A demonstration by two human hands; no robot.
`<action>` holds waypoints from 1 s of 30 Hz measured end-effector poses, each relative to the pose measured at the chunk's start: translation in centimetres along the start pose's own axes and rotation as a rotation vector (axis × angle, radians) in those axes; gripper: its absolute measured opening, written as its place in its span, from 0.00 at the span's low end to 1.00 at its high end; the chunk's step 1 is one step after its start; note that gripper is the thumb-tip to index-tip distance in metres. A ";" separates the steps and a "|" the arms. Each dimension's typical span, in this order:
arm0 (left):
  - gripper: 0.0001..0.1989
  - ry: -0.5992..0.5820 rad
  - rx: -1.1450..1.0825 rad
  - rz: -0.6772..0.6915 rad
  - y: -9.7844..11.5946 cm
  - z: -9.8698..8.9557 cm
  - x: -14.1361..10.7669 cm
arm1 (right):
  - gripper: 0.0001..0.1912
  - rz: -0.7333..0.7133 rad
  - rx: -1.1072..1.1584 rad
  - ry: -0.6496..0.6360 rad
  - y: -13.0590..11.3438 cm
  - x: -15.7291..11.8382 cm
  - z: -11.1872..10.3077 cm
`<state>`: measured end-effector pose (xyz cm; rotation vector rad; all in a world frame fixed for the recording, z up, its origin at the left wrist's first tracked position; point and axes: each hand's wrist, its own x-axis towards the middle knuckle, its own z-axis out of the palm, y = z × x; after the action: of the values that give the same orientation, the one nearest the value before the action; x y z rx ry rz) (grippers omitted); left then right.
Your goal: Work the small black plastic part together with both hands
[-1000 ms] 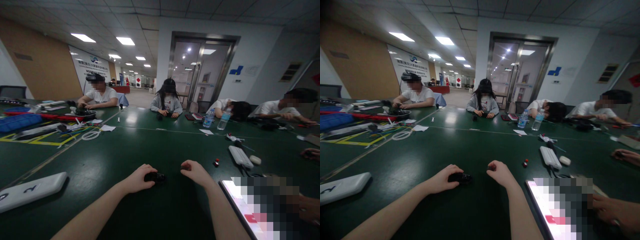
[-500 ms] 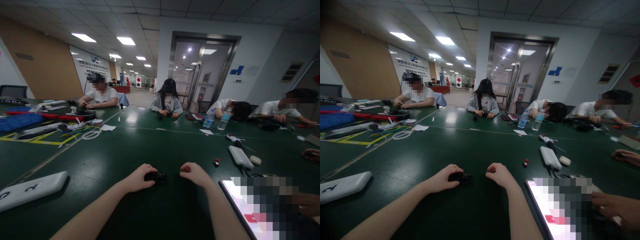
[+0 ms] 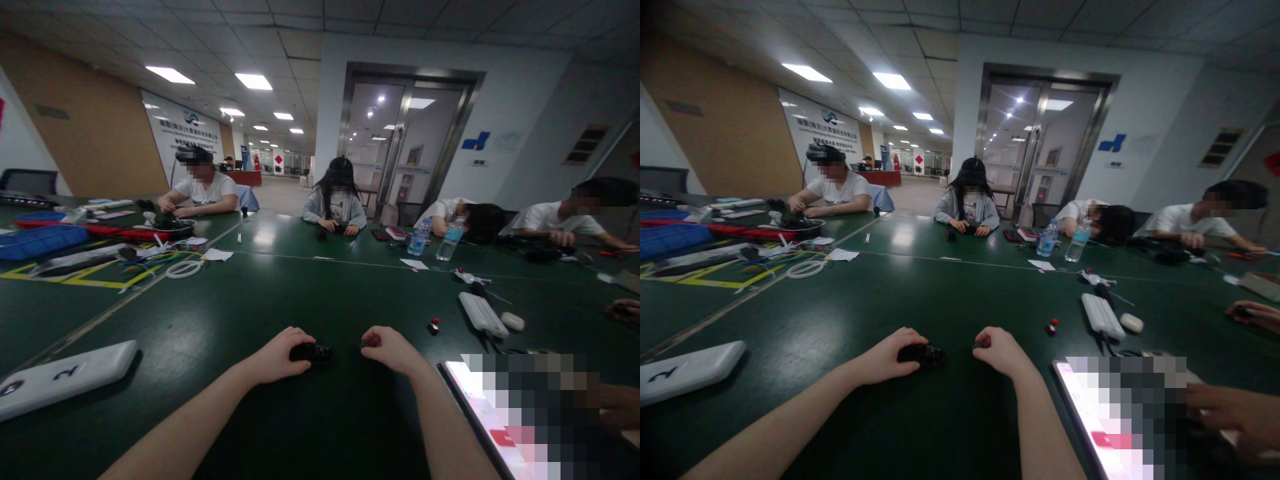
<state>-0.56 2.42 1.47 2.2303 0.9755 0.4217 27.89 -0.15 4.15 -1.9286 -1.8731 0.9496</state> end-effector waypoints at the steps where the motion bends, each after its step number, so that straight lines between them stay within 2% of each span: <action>1: 0.22 0.000 -0.004 -0.005 0.0 0.0 0.0 | 0.18 0.002 0.001 -0.006 0.0 0.0 0.0; 9: 0.23 -0.004 -0.020 -0.005 -0.2 0.1 -0.1 | 0.18 0.011 0.013 -0.010 -0.2 -0.1 0.0; 16: 0.22 -0.009 -0.022 0.001 0.1 -0.1 -0.1 | 0.16 -0.030 0.014 0.040 -1.6 -0.4 0.4; 21: 0.21 0.004 -0.008 -0.008 0.4 -0.1 -0.1 | 0.15 -0.120 0.019 0.069 -3.7 -0.9 1.6; 26: 0.20 0.027 0.020 0.028 0.7 -0.1 -0.1 | 0.12 -0.230 0.037 0.026 -5.4 -1.3 3.4; 30: 0.19 0.017 0.029 0.022 1.2 -0.3 -0.1 | 0.11 -0.244 0.036 -0.012 -5.9 -1.4 4.4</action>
<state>-0.20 1.91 2.51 2.2686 0.9727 0.4402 20.63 -1.89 4.94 -1.6298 -2.0258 0.9122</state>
